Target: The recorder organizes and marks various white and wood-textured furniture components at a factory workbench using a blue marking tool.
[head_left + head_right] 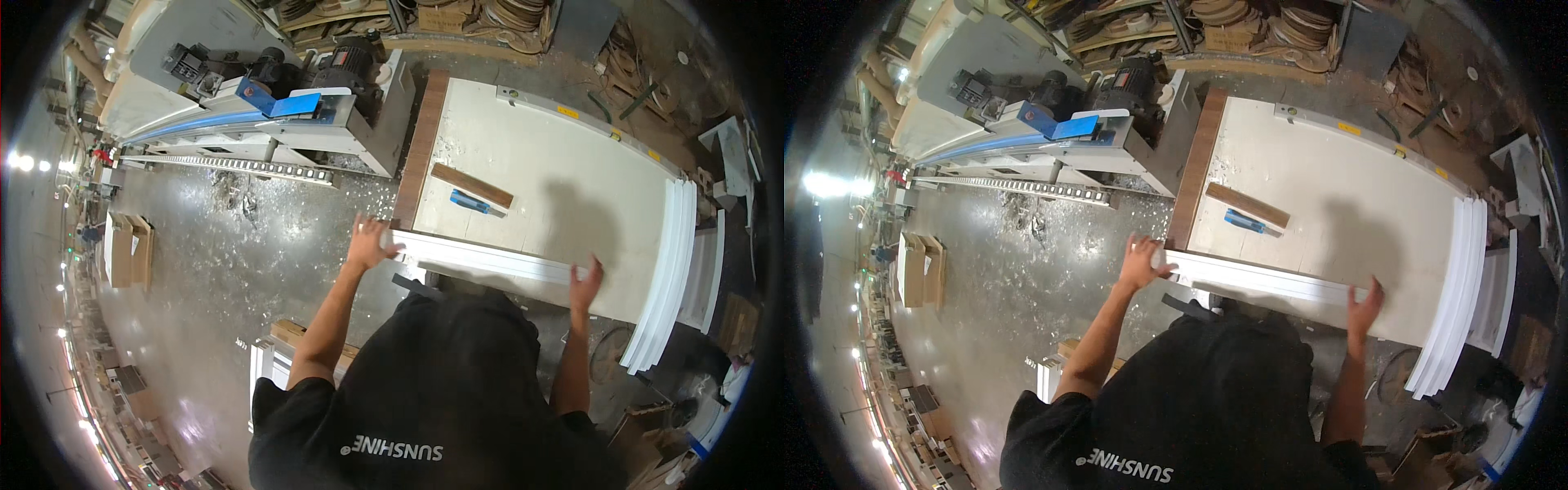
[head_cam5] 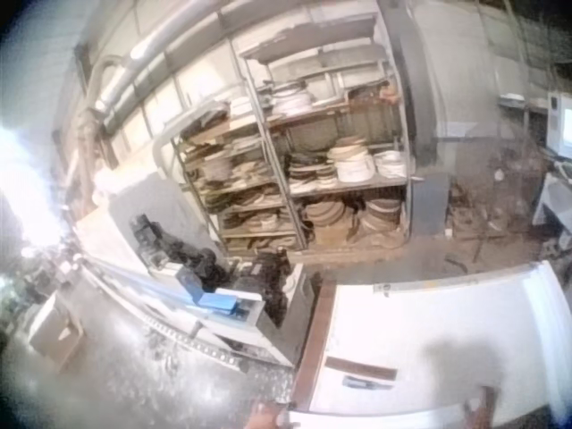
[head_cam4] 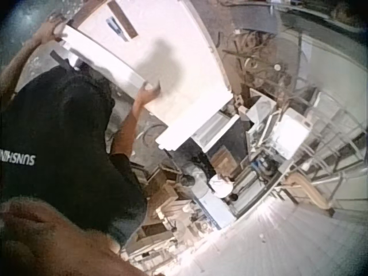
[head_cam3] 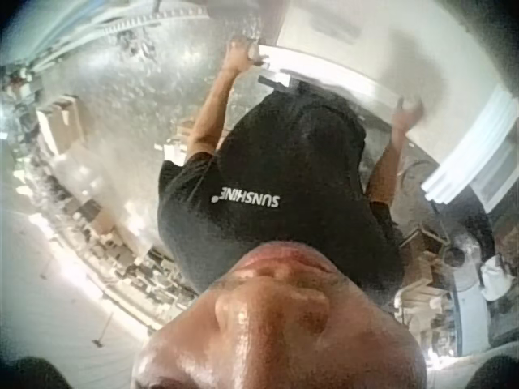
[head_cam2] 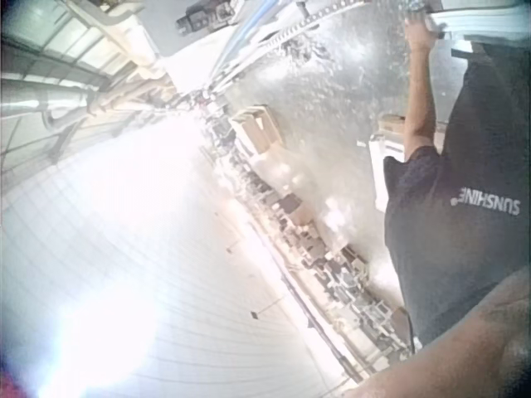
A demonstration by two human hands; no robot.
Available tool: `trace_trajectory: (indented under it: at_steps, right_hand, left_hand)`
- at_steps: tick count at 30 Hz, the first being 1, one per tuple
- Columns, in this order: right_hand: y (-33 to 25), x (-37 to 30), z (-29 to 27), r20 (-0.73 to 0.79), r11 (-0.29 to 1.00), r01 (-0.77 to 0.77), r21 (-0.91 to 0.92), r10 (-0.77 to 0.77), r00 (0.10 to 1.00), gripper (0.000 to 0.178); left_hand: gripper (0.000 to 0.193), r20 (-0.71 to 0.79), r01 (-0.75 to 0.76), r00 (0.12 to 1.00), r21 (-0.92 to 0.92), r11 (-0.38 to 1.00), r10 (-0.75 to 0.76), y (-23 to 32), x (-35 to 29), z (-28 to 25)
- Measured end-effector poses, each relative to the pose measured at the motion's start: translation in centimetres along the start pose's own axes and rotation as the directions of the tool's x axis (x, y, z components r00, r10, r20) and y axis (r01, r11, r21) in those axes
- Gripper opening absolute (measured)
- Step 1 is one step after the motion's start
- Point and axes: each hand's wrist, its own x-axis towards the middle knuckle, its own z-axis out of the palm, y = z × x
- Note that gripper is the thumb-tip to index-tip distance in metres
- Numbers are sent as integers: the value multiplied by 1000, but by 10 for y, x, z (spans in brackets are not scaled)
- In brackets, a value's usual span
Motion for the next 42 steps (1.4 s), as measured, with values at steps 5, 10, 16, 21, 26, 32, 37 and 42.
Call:
trace_trajectory:
  at_steps: [5,10,16,21,26,32,37,42]
  right_hand:
    - [-142,-2,18,390,947,234,221,-305,869,91]
    - [-155,-16,45,487,926,371,66,-354,799,74]
    - [-152,-11,49,506,913,407,26,-363,782,74]
    - [-149,-12,51,491,886,463,12,-409,769,76]
    - [-143,-13,54,487,887,461,31,-416,768,77]
    - [-135,-19,65,493,920,383,77,-369,788,71]
    - [-141,-14,62,505,910,410,57,-381,775,70]
    - [-140,-13,51,472,909,416,-1,-366,802,71]
  left_hand:
    - [77,77,-271,960,43,962,267,37,23,43]
    - [70,168,-370,920,69,926,355,56,33,50]
    - [67,93,-380,924,128,916,371,69,36,50]
    - [68,128,-423,904,128,897,408,62,37,54]
    - [73,95,-392,915,-17,920,392,64,36,53]
    - [81,29,-402,915,-14,916,402,55,39,76]
    - [83,43,-378,926,62,924,376,60,35,69]
    - [85,-15,-442,894,127,888,447,67,43,69]
